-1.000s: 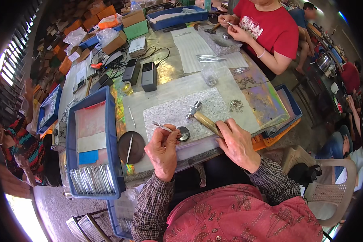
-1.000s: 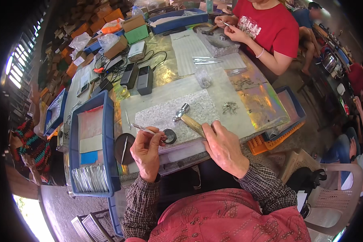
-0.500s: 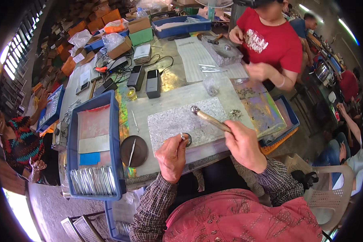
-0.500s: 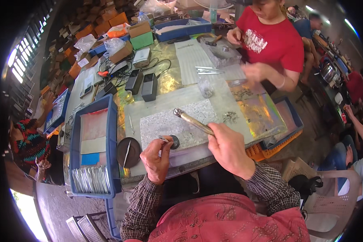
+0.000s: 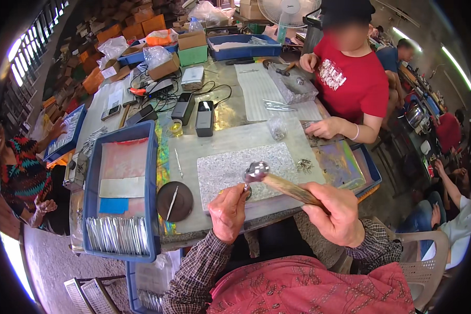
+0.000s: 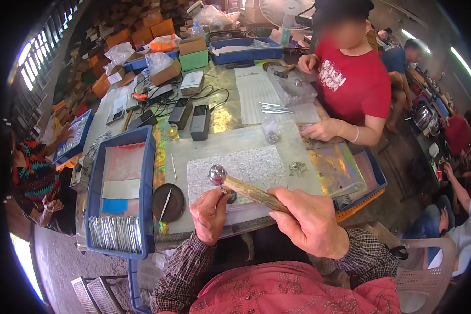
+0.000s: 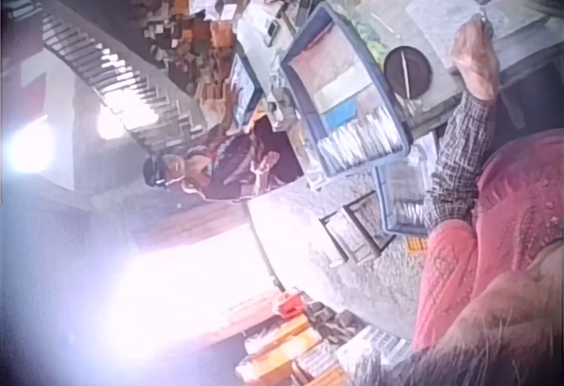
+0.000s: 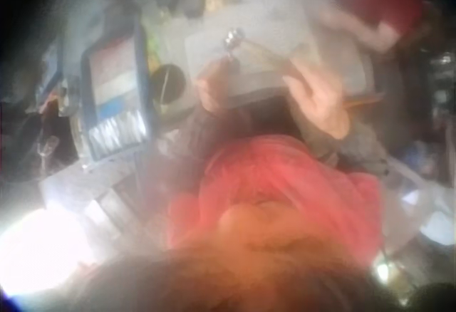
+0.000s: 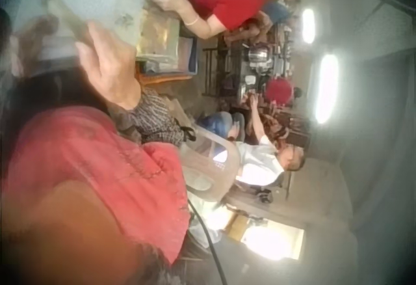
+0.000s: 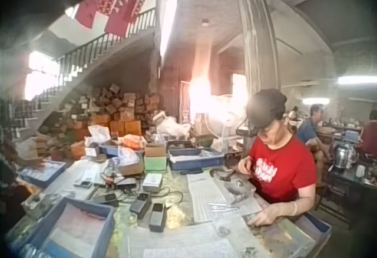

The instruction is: The person assembles metal components by attaching small pieces onto metal rods, hammering them secure on a block with a hammer, and placing the finished rods into a tray.

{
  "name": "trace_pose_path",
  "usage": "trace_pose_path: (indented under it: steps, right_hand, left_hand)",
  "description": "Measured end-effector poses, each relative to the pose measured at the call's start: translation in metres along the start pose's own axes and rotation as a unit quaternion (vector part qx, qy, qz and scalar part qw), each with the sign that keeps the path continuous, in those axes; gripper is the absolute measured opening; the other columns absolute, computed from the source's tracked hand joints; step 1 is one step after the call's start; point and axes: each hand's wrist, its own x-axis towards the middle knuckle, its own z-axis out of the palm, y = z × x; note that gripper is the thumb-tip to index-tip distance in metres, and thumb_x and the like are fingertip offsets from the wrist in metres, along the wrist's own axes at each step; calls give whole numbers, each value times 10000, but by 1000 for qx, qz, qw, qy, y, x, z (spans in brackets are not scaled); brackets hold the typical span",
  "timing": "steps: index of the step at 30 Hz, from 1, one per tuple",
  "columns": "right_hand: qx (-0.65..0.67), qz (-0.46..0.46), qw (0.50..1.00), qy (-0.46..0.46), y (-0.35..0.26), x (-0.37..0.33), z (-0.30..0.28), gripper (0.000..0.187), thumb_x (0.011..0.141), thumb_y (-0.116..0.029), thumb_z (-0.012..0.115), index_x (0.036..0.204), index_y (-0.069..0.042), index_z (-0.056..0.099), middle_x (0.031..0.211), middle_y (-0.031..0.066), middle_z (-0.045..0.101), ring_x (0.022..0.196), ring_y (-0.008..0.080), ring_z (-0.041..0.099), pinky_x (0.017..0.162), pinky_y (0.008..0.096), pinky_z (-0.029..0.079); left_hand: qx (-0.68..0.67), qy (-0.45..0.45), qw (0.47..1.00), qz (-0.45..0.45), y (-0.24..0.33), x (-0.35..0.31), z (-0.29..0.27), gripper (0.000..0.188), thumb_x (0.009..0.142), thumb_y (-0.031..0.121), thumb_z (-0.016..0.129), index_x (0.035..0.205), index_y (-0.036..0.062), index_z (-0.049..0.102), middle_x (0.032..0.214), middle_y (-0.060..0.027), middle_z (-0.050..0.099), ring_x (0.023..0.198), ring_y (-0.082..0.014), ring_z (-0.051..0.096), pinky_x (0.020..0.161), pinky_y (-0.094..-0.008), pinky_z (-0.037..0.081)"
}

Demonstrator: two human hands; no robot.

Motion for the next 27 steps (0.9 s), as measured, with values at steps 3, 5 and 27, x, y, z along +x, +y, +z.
trace_pose_path:
  steps: [3,5,27]
  right_hand:
    - [7,-19,1000,17,-2,0,0,323,832,-49,685,1137,17,600,690,102,568,551,251,580,508,346,448]
    - [-21,-15,1000,-2,-4,2,-4,337,824,-39,684,1145,19,601,697,103,579,556,256,584,514,348,452]
    - [-31,10,999,-25,-13,3,-7,360,815,-34,680,1163,24,606,696,113,582,541,251,582,510,351,456]
  left_hand:
    - [-3,-4,1000,-4,1,-2,0,179,803,-6,718,976,0,668,823,-169,674,713,-310,667,612,-359,522]
    - [2,1,1000,8,2,0,2,192,800,-7,721,984,4,667,829,-170,675,711,-312,665,610,-359,522]
    - [-3,7,1000,18,0,1,1,214,782,-11,724,986,20,669,820,-154,672,689,-314,655,595,-367,513]
